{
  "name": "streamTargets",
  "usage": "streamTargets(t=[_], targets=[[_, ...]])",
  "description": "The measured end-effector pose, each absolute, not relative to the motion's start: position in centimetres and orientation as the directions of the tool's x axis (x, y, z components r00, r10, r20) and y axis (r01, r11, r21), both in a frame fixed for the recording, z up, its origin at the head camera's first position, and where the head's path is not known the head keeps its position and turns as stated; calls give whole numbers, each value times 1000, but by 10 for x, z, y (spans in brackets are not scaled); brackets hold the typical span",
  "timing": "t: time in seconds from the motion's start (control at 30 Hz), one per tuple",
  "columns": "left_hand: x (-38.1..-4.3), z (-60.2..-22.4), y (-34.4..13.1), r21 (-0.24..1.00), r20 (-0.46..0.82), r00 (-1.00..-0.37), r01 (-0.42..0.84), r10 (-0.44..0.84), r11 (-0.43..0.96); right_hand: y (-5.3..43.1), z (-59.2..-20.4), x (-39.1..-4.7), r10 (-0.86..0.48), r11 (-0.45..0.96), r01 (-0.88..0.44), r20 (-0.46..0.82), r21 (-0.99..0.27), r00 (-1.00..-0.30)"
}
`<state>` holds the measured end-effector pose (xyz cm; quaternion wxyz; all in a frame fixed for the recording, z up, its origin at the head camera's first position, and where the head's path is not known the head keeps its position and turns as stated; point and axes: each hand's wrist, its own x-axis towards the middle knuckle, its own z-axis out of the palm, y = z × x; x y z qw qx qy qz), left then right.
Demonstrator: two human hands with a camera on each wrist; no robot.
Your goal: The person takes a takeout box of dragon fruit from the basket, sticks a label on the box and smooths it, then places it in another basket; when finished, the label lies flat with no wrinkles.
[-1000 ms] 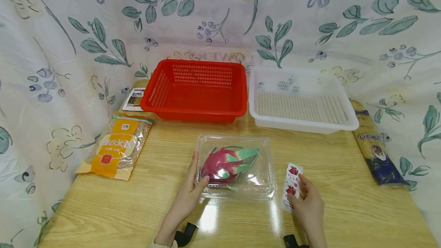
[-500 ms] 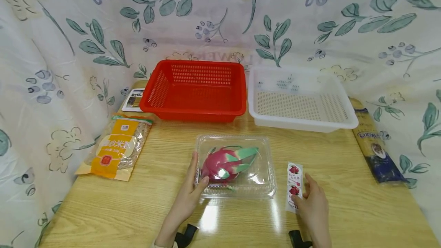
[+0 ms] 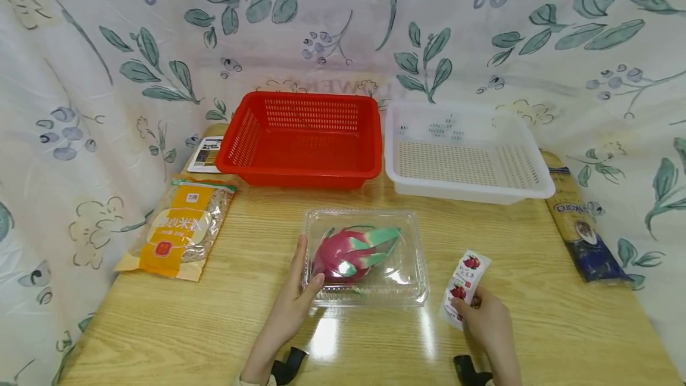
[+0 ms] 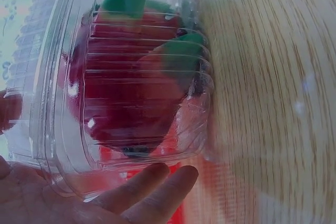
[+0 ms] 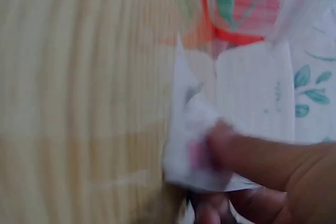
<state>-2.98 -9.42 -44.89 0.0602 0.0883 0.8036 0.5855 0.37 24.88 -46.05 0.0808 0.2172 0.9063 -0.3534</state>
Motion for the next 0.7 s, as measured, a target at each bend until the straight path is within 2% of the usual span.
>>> streamTargets(t=[0.1, 0.2, 0.3, 0.47, 0.6, 0.7], targets=[[-30, -448, -94, 952, -3, -976, 63, 216, 298, 253, -458, 3, 337, 611, 465, -322, -640, -885], [-30, -446, -95, 942, -7, -976, 66, 216, 328, 255, -449, 0, 312, 507, 478, -364, -717, -877], [-30, -442, -96, 925, -23, -978, 57, 206, 375, 254, -438, -3, 270, 391, 484, -405, -783, -874], [-29, -432, -92, 865, -31, -987, 53, 160, 499, 243, -416, -7, 225, 268, 453, -402, -850, -888], [-29, -420, -84, 715, 110, -988, 156, 112, 682, 225, -398, -10, 178, 191, 396, -365, -898, -914], [-29, -410, -77, 557, 275, -953, 268, 130, 786, 210, -391, -12, 109, 165, 329, -314, -930, -943]])
